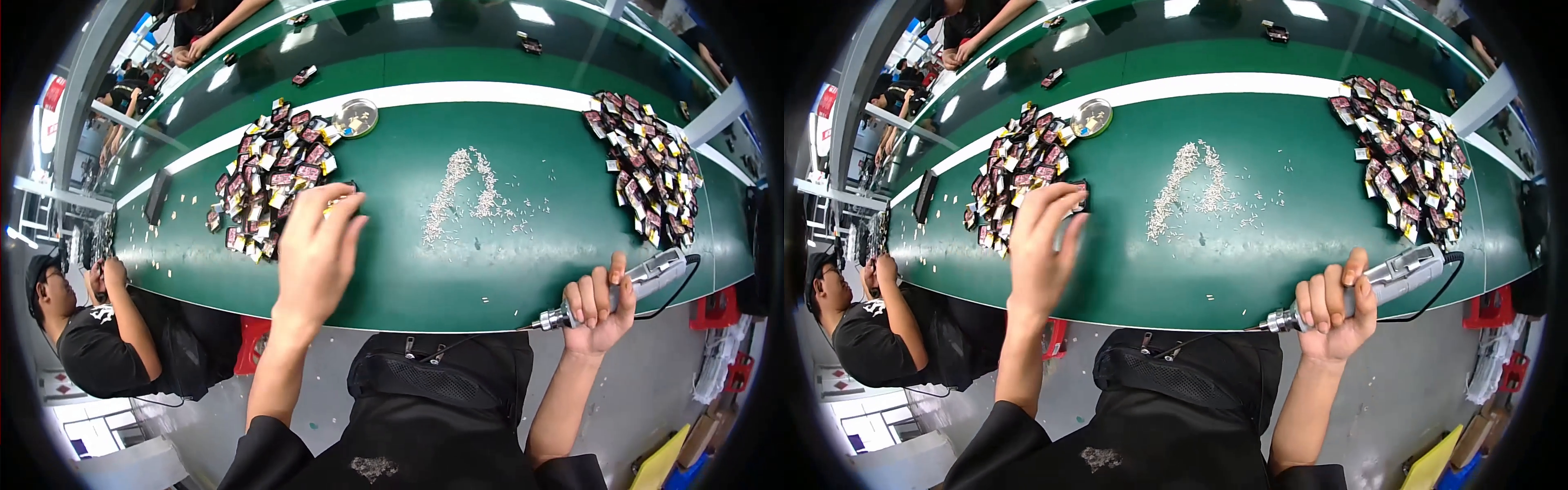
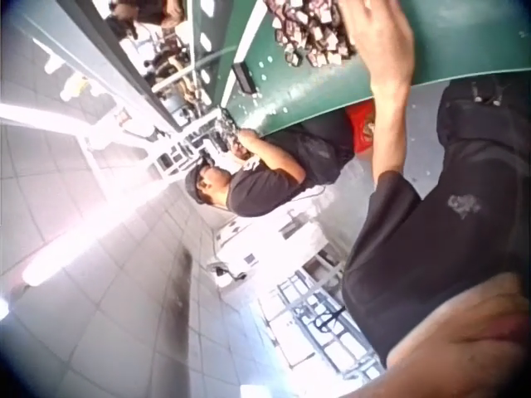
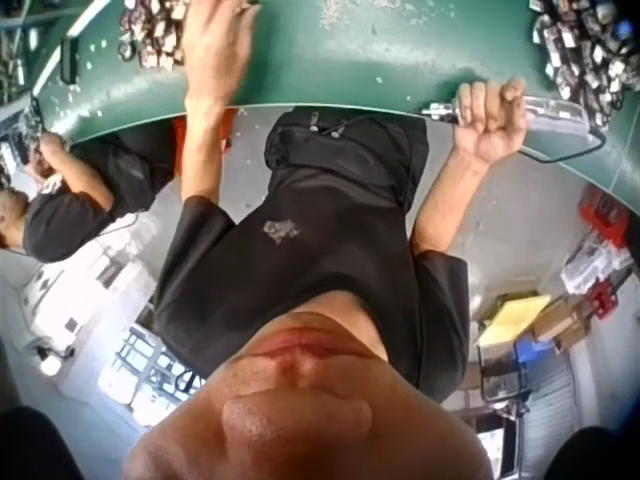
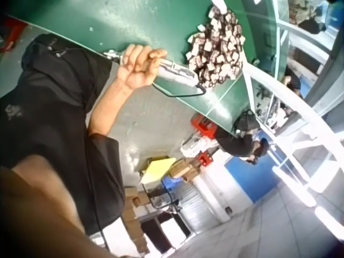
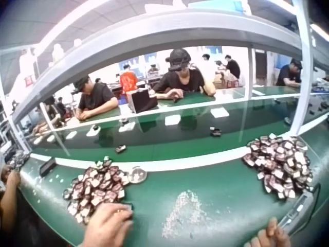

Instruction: The worker is using an electric screwdriver to assemble small electronic components on a green conveyor belt assembly line.

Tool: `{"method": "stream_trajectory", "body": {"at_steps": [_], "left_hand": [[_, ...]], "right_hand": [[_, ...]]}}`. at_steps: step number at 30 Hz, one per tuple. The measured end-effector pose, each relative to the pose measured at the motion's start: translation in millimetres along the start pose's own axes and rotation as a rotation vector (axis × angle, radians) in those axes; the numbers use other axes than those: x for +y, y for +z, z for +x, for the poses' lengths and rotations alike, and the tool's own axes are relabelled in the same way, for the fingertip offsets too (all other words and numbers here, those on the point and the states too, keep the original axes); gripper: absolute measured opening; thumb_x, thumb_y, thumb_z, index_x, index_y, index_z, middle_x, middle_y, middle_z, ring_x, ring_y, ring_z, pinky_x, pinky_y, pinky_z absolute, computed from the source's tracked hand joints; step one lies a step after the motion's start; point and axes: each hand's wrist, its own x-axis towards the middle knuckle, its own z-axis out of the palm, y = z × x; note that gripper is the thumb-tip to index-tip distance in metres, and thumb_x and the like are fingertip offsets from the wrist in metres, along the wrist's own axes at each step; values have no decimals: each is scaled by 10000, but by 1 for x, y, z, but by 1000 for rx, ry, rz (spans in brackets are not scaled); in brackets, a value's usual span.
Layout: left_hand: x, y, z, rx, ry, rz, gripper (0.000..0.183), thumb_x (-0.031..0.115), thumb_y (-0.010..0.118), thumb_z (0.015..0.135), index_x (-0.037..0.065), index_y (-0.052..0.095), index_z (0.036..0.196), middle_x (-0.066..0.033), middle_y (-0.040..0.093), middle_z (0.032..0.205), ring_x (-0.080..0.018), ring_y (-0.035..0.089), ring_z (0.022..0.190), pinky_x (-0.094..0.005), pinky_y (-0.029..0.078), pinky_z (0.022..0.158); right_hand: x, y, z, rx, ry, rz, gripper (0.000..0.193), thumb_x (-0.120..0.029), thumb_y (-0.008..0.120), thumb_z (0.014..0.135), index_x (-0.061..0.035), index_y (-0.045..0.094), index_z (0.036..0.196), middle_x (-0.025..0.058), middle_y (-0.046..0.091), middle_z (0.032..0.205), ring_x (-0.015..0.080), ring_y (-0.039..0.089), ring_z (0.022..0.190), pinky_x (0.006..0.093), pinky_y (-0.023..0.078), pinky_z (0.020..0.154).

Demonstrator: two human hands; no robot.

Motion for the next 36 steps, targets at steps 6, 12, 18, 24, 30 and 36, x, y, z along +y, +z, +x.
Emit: {"method": "stream_trajectory", "body": {"at_steps": [6, 12, 18, 24, 30, 36], "left_hand": [[28, 48, 21, -201, 141, 18, 224, -16, 660, 742, -9, 592, 955, -108, 564, 944, -277, 563, 860, -376, 474, 738], [20, 55, 30, -249, 254, 73, 139, -25, 639, 753, -17, 567, 872, -104, 551, 899, -270, 558, 799, -371, 478, 692], [15, 53, 33, -186, 292, 21, 75, -12, 570, 777, -18, 510, 822, -133, 504, 831, -278, 528, 771, -372, 455, 671], [19, 36, 11, -139, -31, -183, 85, -30, 550, 799, -12, 467, 794, -140, 492, 717, -317, 513, 647, -388, 419, 600], [46, 39, -8, 47, -31, -485, 145, -104, 670, 714, -26, 665, 835, -97, 654, 788, -155, 599, 654, -256, 484, 583], [88, 31, -40, -84, -408, -1220, 96, -127, 633, 763, -76, 632, 844, -132, 634, 834, -141, 596, 715, -238, 478, 633]], "right_hand": [[-7, -5, -3, -26, 16, 40, 154, -200, 479, 938, -81, 410, 869, -31, 333, 478, 83, 323, 366, 260, 346, 409], [-8, -7, -3, -68, 41, 82, 140, -196, 461, 941, -77, 426, 878, -27, 338, 481, 85, 327, 374, 260, 364, 433], [-9, -5, -5, -72, 38, 64, 139, -194, 451, 950, -82, 415, 877, -31, 332, 486, 79, 322, 371, 256, 348, 433], [-7, -2, -6, -28, 31, 46, 132, -190, 442, 941, -78, 433, 873, -33, 330, 484, 80, 317, 373, 261, 350, 435], [-3, 9, -3, 46, -13, -18, 135, -195, 442, 941, -83, 428, 866, -32, 335, 486, 80, 314, 371, 261, 344, 437], [6, 58, -6, -120, -148, 141, 186, -261, 397, 967, -95, 462, 912, -30, 361, 501, 96, 354, 397, 277, 371, 468]]}}
